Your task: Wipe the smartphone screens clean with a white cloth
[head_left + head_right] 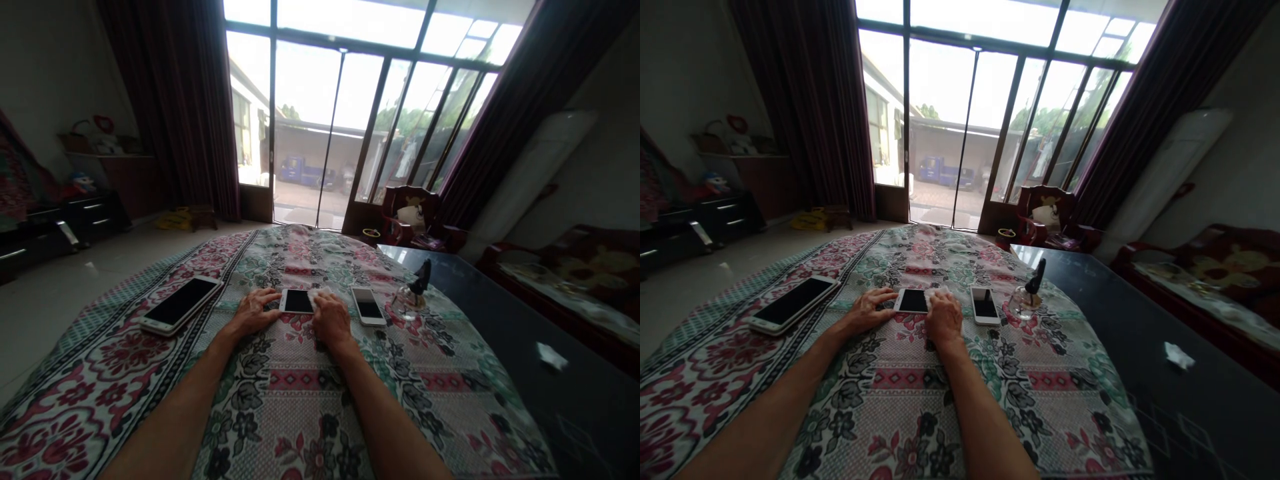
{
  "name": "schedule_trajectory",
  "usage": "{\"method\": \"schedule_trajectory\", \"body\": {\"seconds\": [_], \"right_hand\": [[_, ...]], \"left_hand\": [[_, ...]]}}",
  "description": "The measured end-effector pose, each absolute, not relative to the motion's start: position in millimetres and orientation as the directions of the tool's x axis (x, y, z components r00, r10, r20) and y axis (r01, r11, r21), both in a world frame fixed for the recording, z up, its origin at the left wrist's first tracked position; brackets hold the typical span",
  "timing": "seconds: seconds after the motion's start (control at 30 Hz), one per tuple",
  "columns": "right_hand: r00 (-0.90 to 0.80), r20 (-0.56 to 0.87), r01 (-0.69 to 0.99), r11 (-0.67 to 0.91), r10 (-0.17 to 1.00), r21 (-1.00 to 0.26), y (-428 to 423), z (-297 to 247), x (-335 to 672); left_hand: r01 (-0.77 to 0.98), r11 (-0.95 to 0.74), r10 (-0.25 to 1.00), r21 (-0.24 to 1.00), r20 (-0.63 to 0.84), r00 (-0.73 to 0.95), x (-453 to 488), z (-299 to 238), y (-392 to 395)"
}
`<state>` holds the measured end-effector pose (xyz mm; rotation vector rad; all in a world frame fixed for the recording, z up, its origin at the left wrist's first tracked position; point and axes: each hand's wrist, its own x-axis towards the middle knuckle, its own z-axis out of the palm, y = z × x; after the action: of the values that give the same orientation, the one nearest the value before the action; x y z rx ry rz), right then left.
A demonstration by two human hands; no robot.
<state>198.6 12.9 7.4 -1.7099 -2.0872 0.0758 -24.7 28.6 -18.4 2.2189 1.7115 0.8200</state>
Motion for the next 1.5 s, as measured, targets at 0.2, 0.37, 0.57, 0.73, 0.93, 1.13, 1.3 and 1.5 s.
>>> {"method": "schedule_trajectory", "body": {"seconds": [0.2,0.37,0.57,0.73,0.93,1.13,1.3,1.5], "right_hand": [[-0.012,0.368,0.932,0.144,0.930,-0.333,23.4,3.4,217.6],[0.016,0.366,0.933,0.118,0.930,-0.341,26.1,2.7,214.0],[-0.194,0.319,0.907,0.293,0.928,-0.301,19.9,3.5,194.5],[-0.344,0.280,0.875,0.415,0.896,-0.251,3.8,6.2,166.0],[-0.430,0.329,0.816,0.518,0.841,-0.258,-11.1,5.3,154.2],[-0.212,0.356,0.911,0.316,0.910,-0.265,-1.5,10.7,181.9],[-0.009,0.372,0.959,0.114,0.928,-0.260,12.3,14.0,210.7],[-0.060,0.404,0.962,0.161,0.913,-0.220,4.4,12.9,200.7]], "left_hand": [[0.819,-0.288,0.947,0.497,0.273,0.167,-24.7,-14.9,27.1],[0.816,-0.290,0.948,0.500,0.263,0.176,-26.0,-14.2,27.2],[0.818,-0.278,0.950,0.504,0.268,0.158,-24.2,-14.7,26.7],[0.835,-0.255,0.955,0.487,0.262,0.140,-22.0,-16.7,27.2],[0.856,-0.254,0.954,0.451,0.265,0.143,-22.1,-19.8,28.3],[0.850,-0.268,0.951,0.454,0.264,0.159,-24.0,-22.7,29.7],[0.851,-0.279,0.946,0.445,0.282,0.162,-23.5,-21.8,28.2],[0.855,-0.288,0.943,0.430,0.282,0.176,-22.2,-18.2,25.7]]}}
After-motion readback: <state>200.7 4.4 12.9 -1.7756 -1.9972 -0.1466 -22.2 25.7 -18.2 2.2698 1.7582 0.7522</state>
